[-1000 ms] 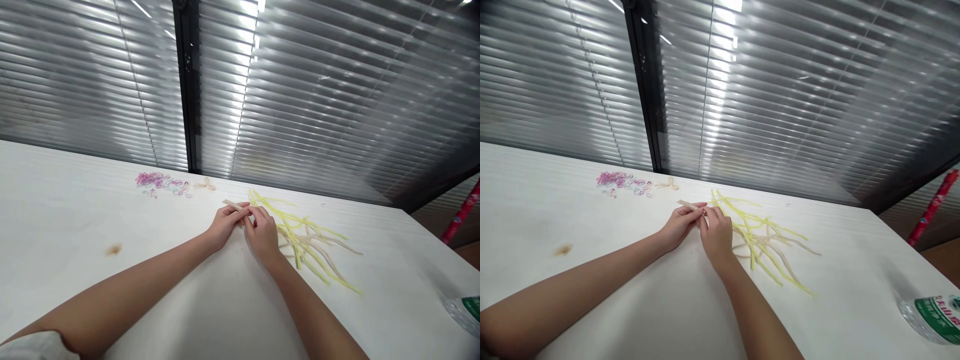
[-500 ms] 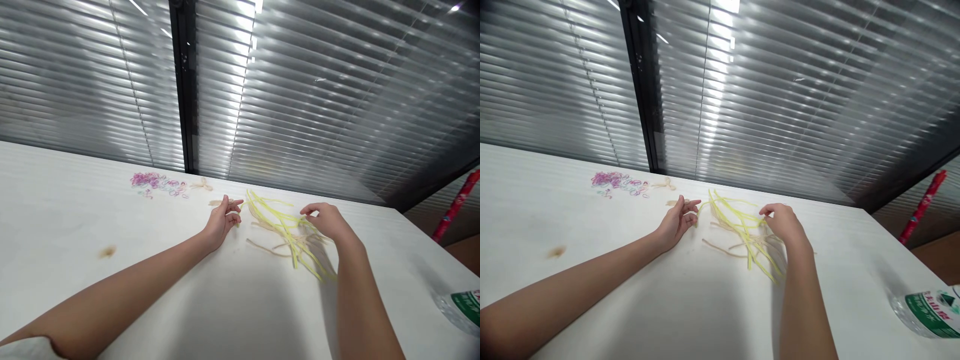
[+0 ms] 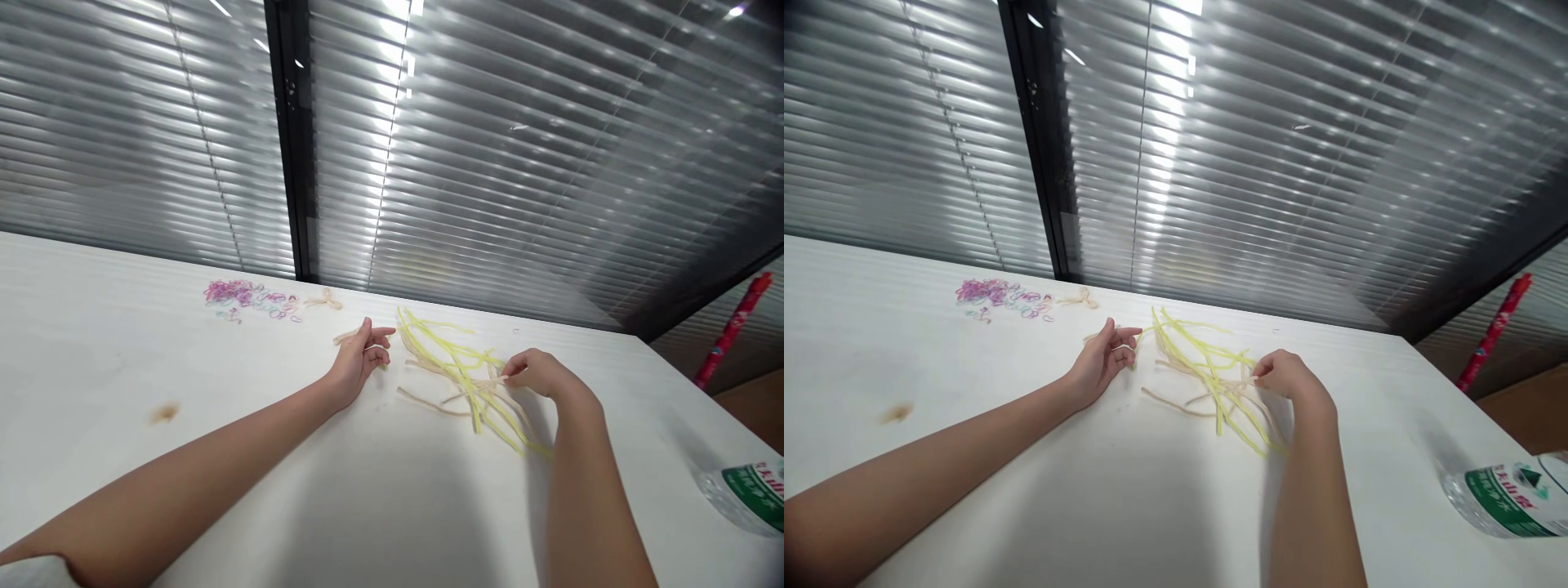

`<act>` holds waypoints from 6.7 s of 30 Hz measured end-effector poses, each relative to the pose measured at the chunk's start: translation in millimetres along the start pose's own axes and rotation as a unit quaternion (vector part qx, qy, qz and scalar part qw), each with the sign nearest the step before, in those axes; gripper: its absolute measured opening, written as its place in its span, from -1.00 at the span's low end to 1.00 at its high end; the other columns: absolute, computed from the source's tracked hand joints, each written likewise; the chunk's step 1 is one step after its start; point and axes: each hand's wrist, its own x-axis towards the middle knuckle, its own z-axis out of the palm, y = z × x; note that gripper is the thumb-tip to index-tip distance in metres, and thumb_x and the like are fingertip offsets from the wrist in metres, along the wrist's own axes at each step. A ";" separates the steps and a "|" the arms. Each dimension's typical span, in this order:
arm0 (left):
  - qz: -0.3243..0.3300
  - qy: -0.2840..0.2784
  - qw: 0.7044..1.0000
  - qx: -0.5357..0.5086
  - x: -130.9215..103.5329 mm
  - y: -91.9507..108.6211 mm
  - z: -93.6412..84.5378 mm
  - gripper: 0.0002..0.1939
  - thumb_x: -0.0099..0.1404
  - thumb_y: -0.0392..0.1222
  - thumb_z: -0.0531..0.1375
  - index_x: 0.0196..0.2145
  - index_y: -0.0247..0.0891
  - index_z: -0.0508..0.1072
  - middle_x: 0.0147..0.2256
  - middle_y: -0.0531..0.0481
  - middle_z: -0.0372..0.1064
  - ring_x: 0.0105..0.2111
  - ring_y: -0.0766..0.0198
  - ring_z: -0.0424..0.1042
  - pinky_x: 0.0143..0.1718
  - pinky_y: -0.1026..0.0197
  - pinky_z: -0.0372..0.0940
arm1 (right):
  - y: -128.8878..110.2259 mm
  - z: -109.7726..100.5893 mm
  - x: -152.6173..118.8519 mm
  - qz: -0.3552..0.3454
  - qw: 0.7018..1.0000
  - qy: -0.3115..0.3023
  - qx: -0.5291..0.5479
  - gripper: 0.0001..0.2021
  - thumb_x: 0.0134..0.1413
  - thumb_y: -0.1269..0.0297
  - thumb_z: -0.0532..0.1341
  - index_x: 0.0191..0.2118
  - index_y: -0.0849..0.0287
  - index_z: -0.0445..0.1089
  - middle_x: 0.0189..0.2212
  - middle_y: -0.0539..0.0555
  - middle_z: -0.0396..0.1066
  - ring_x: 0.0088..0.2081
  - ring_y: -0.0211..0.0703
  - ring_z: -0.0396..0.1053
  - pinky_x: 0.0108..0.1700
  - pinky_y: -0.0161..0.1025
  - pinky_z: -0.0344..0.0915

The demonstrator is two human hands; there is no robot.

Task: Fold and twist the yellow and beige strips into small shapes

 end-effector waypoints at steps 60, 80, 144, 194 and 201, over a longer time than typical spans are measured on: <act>0.001 -0.016 0.984 0.177 -8.5 -1.0 6.1 -0.65 0.02 0.03 0.35 -0.28 -0.24 0.59 -0.33 -0.06 0.45 -0.32 0.25 0.32 -0.30 0.25 0.17 | -126.1 22.0 -23.6 -0.314 0.821 0.476 -0.008 -0.76 0.09 0.44 0.11 -0.33 0.10 0.54 -0.52 -0.02 0.45 -0.52 -0.35 0.31 -0.44 -0.39 0.19; 0.028 -0.112 0.970 0.214 -6.6 -6.2 -0.4 -0.73 0.17 0.01 0.24 -0.51 -0.25 0.52 -0.50 0.03 0.35 -0.36 0.29 0.29 -0.23 0.25 0.13 | -127.3 24.6 -22.4 -0.309 0.826 0.471 -0.016 -0.77 0.13 0.40 0.13 -0.21 0.09 0.53 -0.45 -0.01 0.47 -0.53 -0.36 0.27 -0.44 -0.36 0.17; 0.069 -0.046 0.996 0.016 -6.1 0.0 -4.7 -0.61 0.07 0.08 0.28 -0.25 -0.27 0.51 -0.42 0.01 0.33 -0.48 0.33 0.32 -0.37 0.20 0.24 | -117.0 19.3 -18.0 -0.321 0.870 0.360 0.098 -0.92 -0.04 0.35 0.25 -0.50 0.12 0.46 -0.44 0.02 0.49 -0.51 -0.26 0.28 -0.45 -0.27 0.22; 0.050 -0.008 0.998 0.029 -3.8 -5.2 1.4 -0.77 -0.01 -0.21 0.40 -0.42 -0.31 0.46 -0.43 0.04 0.40 -0.37 0.36 0.38 -0.27 0.28 0.24 | -152.5 117.1 -14.4 -0.062 0.808 -0.078 0.581 -0.67 -0.39 0.17 0.46 -0.47 0.19 0.38 -0.64 -0.14 0.34 -0.72 -0.48 0.01 -0.70 -0.40 -0.09; 0.049 -0.001 0.998 0.040 -2.6 -6.8 0.1 -0.74 -0.02 -0.21 0.40 -0.38 -0.32 0.46 -0.41 0.00 0.42 -0.37 0.30 0.41 -0.28 0.22 0.27 | -150.9 119.5 -12.3 -0.067 0.803 -0.104 0.583 -0.63 -0.35 0.16 0.45 -0.35 0.19 0.42 -0.58 -0.10 0.43 -0.76 -0.50 0.02 -0.73 -0.40 -0.11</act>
